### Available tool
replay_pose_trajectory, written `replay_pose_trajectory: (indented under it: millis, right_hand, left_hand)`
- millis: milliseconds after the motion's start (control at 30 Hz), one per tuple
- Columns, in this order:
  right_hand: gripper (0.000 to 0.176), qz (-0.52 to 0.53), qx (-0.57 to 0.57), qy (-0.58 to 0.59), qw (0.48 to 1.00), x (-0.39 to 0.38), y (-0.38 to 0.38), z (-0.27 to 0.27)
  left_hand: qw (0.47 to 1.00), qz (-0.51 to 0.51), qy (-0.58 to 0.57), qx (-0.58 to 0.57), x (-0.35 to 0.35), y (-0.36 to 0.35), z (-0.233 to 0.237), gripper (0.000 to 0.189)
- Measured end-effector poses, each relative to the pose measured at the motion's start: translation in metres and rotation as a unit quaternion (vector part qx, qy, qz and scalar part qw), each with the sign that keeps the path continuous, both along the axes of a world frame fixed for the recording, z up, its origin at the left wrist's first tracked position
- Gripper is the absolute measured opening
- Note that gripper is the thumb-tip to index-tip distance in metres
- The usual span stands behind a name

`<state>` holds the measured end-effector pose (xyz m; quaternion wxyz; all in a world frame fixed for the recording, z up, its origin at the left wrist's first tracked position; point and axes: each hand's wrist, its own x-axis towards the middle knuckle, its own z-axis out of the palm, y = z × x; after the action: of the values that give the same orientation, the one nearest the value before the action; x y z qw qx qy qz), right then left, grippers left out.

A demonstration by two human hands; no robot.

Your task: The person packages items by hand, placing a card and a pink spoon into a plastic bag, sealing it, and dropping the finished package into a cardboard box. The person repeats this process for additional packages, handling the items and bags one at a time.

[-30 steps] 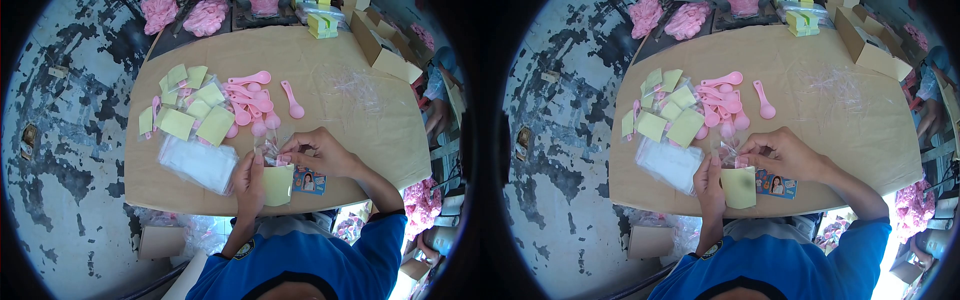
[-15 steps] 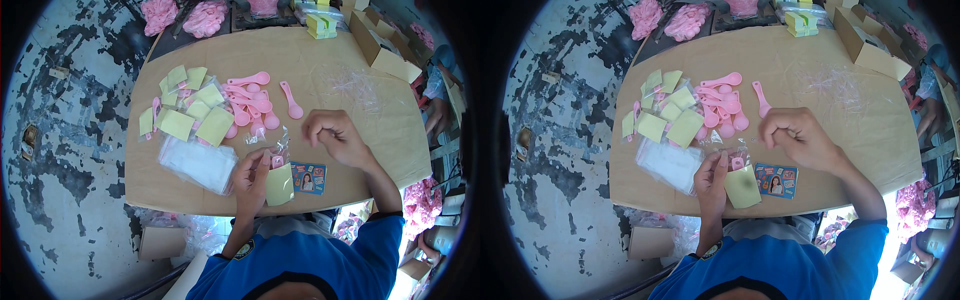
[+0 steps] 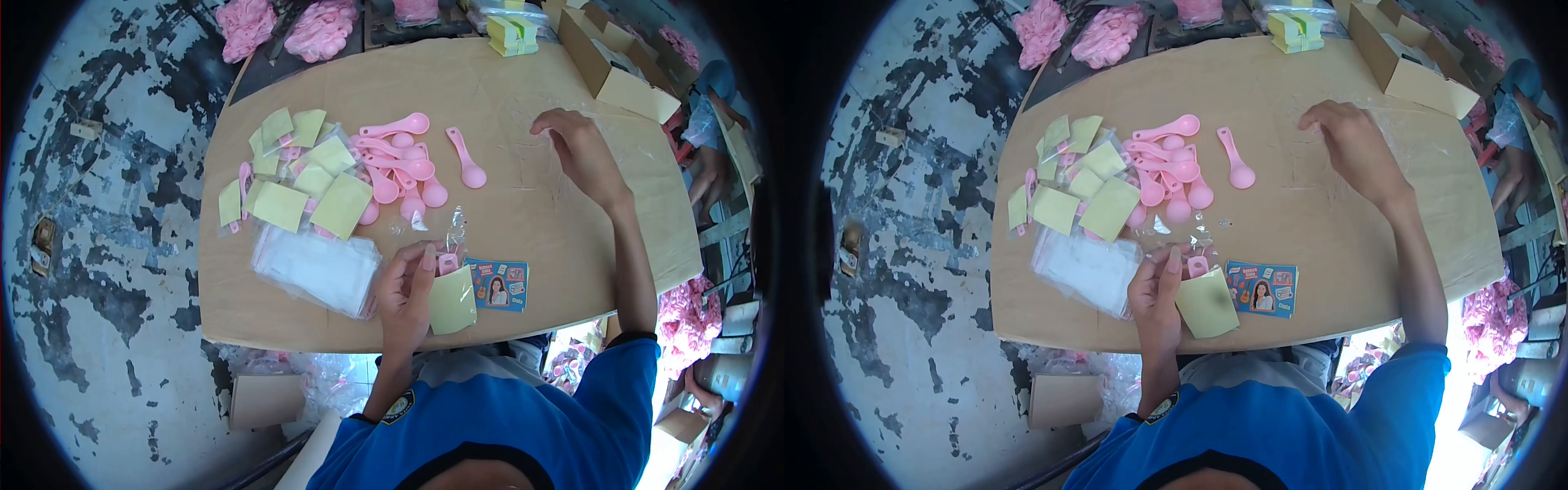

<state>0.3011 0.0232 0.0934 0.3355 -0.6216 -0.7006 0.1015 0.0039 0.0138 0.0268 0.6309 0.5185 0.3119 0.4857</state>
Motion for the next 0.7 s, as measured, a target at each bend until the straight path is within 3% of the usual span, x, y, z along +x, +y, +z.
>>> replay_pose_trajectory:
  millis: [33, 133, 200, 267, 367, 500, 567, 700]
  right_hand:
    - [0.010, -0.025, 0.077, 0.005, 0.997, -0.003, 0.003, 0.003]
    - [0.013, -0.015, 0.054, 0.061, 0.997, -0.041, -0.010, 0.019]
    - [0.015, 0.075, 0.025, 0.097, 0.992, -0.065, -0.014, 0.016]
    - [0.019, 0.188, -0.029, 0.148, 0.970, -0.087, -0.016, -0.003]
    - [0.020, 0.257, -0.116, 0.225, 0.933, -0.113, -0.022, -0.014]
    - [0.020, 0.218, -0.114, 0.226, 0.943, -0.103, -0.019, -0.017]
    - [0.019, 0.205, -0.104, 0.268, 0.936, -0.100, -0.016, -0.021]
    - [0.019, 0.209, -0.123, 0.243, 0.939, -0.103, -0.018, -0.021]
  left_hand:
    - [1.000, 0.008, -0.011, -0.009, 0.000, 0.001, 0.001, 0.023]
    - [0.998, 0.030, -0.053, -0.034, 0.002, -0.002, 0.002, 0.024]
    - [0.996, 0.016, -0.081, -0.027, 0.004, -0.001, 0.008, 0.025]
    - [1.000, 0.017, -0.015, 0.007, 0.003, 0.001, 0.004, 0.027]
    - [0.999, 0.032, -0.003, 0.014, 0.007, -0.001, 0.008, 0.030]
    - [0.997, 0.020, -0.069, -0.037, 0.006, 0.000, 0.003, 0.031]
    - [0.999, 0.006, -0.036, -0.034, 0.001, -0.001, 0.001, 0.031]
    - [0.999, 0.036, 0.012, -0.021, 0.001, 0.000, -0.003, 0.031]
